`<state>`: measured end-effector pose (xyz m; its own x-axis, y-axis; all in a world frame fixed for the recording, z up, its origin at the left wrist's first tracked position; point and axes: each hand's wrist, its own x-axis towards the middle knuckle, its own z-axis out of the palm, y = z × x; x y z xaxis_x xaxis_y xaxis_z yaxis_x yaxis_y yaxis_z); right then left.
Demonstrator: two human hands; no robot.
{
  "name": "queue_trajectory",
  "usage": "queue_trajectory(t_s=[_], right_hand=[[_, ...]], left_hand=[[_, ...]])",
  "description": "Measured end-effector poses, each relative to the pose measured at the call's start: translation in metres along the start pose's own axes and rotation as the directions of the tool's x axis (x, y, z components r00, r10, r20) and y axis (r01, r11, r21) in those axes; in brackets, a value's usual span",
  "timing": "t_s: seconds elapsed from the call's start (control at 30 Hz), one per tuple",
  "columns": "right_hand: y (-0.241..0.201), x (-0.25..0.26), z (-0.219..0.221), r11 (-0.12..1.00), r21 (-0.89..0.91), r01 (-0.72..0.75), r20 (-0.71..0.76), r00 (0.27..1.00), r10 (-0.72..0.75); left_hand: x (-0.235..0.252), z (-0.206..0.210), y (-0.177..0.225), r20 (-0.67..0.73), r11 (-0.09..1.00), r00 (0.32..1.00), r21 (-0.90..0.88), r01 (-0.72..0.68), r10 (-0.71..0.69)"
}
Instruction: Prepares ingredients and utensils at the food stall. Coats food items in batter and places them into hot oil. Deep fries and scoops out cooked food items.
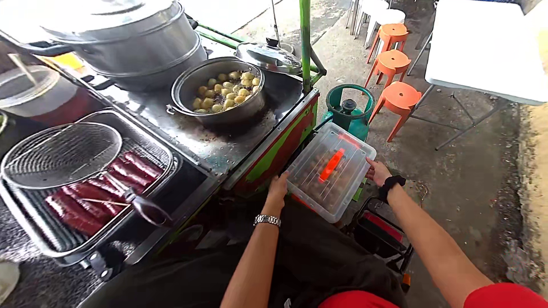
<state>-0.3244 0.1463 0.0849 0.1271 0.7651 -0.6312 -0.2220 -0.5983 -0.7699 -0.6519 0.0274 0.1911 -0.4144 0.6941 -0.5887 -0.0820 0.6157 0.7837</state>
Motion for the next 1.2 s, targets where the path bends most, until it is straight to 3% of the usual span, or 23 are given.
queue_trajectory(t_s=[0.07,0.13,0.3,0.43,0.57,0.73,0.9,1.0,1.07,1.2], right_hand=[[-0.007,0.006,-0.001,0.990,-0.054,0.128,-0.064,0.989,-0.131],[-0.015,0.020,-0.006,0.957,-0.200,0.209,-0.057,0.973,-0.224],[-0.042,0.056,-0.002,0.753,-0.608,0.252,0.068,0.961,-0.267],[-0.054,0.061,-0.019,0.580,-0.774,0.254,0.139,0.962,-0.236],[-0.052,0.039,-0.061,0.618,-0.763,0.188,0.047,0.970,-0.237],[-0.067,0.011,-0.079,0.730,-0.675,0.109,-0.097,0.968,-0.234],[-0.075,-0.010,-0.074,0.590,-0.800,0.109,0.002,0.984,-0.180],[-0.055,-0.014,-0.069,0.541,-0.827,0.156,0.063,0.980,-0.188],[-0.036,-0.013,-0.071,0.578,-0.802,0.155,0.082,0.985,-0.150],[-0.005,-0.023,-0.067,0.664,-0.745,0.062,0.079,0.997,-0.005]], left_hand=[[0.009,0.010,-0.015,-0.004,0.988,0.993,-0.105,0.117,-0.118],[0.005,0.017,-0.029,0.032,0.975,0.980,-0.100,0.197,-0.194],[0.000,0.031,-0.042,0.025,0.984,0.987,-0.080,0.158,-0.156],[-0.014,0.042,-0.045,0.010,0.983,0.992,-0.136,0.123,-0.123],[-0.026,0.062,-0.023,0.040,0.981,0.997,-0.188,-0.055,0.064],[-0.012,0.073,0.026,0.132,0.981,0.990,-0.190,-0.033,0.059],[0.019,0.063,0.031,0.148,0.997,0.988,-0.065,0.047,-0.037],[0.046,0.067,0.040,0.126,0.992,0.991,-0.112,0.063,-0.049],[0.063,0.067,0.049,0.134,1.000,0.991,-0.018,0.007,-0.005],[0.083,0.061,0.088,0.178,0.916,0.984,0.398,-0.055,-0.018]])
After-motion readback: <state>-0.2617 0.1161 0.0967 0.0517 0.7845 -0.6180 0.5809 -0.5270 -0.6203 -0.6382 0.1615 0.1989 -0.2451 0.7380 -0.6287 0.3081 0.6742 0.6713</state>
